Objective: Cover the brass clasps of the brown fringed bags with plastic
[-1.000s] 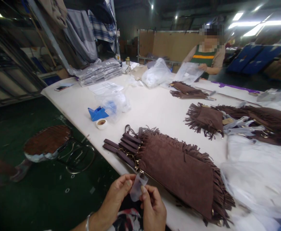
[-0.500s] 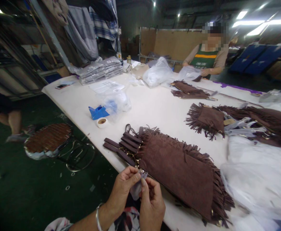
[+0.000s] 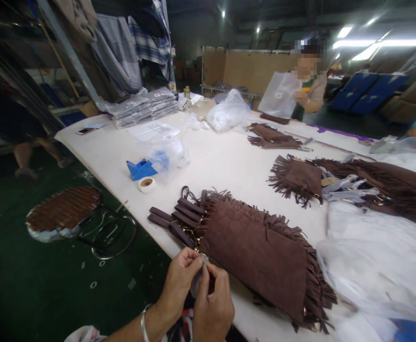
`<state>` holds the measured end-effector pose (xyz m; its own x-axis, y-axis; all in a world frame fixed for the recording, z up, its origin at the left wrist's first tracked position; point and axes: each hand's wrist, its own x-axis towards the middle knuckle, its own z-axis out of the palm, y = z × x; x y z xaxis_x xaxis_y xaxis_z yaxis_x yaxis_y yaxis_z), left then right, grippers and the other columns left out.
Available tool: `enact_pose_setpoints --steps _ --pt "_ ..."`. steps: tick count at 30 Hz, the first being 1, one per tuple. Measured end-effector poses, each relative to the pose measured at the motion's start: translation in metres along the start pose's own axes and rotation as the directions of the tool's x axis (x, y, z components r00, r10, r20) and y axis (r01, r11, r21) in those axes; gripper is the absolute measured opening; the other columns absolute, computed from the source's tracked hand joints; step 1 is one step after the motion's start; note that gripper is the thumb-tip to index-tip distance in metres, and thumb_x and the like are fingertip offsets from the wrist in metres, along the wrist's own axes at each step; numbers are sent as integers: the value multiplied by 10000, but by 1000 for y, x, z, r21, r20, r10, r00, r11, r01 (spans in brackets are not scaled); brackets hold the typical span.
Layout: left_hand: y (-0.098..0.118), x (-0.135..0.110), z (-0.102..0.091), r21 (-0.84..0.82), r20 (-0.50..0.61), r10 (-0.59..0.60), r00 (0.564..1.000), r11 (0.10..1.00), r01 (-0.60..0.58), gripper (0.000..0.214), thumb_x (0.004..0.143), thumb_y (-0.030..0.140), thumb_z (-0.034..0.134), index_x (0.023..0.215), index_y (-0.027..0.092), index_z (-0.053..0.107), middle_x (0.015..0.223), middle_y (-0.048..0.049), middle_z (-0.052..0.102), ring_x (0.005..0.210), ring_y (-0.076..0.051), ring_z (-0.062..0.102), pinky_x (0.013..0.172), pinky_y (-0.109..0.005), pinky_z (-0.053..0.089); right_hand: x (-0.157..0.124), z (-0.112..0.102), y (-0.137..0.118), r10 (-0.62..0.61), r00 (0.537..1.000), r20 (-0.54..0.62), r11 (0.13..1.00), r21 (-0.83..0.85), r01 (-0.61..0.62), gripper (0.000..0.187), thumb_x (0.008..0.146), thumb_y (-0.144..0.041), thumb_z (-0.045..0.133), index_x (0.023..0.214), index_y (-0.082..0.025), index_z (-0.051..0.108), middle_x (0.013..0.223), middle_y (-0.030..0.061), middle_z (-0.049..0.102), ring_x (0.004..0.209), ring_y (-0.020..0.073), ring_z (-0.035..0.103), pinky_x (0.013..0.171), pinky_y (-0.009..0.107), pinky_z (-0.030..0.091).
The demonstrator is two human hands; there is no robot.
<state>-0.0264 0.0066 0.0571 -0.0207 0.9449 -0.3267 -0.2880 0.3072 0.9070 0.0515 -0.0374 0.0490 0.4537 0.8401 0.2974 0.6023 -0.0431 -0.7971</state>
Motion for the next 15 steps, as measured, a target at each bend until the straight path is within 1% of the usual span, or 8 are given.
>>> enact_pose_setpoints --steps 2,5,7,10,12,13,15 --pt "0 -4 1 59 4 47 999 997 -47 187 842 338 639 825 171 557 722 -12 617 660 -141 576 608 -221 453 -1 1 -2 -103 994 -34 992 -75 100 251 939 -408 531 990 -198 659 926 58 710 816 170 669 730 244 450" --pt "4 -13 1 194 36 152 988 968 -157 198 904 364 557 839 178 575 757 -24 638 712 -163 597 649 -235 469 -1 2 -7 -248 967 -62 955 -183 233 158 939 -316 561 998 -201 653 918 45 713 782 147 672 701 227 446" --pt "6 -20 0 271 86 220 972 933 -235 219 936 366 504 862 181 595 788 -30 654 736 -168 608 674 -237 472 1 2 -9 -303 950 -74 936 -209 283 161 949 -310 544 982 -193 649 885 49 709 759 147 671 690 231 452" --pt "9 -22 -4 340 164 296 941 878 -336 249 964 347 439 914 188 624 855 -42 674 779 -172 622 724 -247 478 6 4 -9 -346 936 -62 925 -191 329 216 983 -320 466 976 -185 635 835 54 689 732 153 663 673 242 470" --pt "14 -20 -8 367 205 309 929 856 -365 264 962 349 435 950 191 646 908 -54 688 820 -180 631 762 -260 484 6 6 -8 -367 930 -32 919 -167 357 220 995 -289 428 1004 -182 620 844 62 678 762 161 661 688 249 486" --pt "18 -19 -10 375 218 288 932 857 -353 272 954 363 450 951 191 660 915 -58 694 827 -186 634 764 -264 489 5 5 -8 -373 928 -15 917 -159 366 217 997 -263 415 1028 -179 612 854 68 674 788 167 661 695 252 493" --pt "26 -17 -14 375 229 196 954 886 -272 290 914 421 518 901 186 688 874 -55 708 797 -195 641 729 -266 500 -1 1 -11 -379 925 -14 914 -158 372 231 995 -204 384 1067 -176 602 854 78 663 806 175 658 687 254 504"
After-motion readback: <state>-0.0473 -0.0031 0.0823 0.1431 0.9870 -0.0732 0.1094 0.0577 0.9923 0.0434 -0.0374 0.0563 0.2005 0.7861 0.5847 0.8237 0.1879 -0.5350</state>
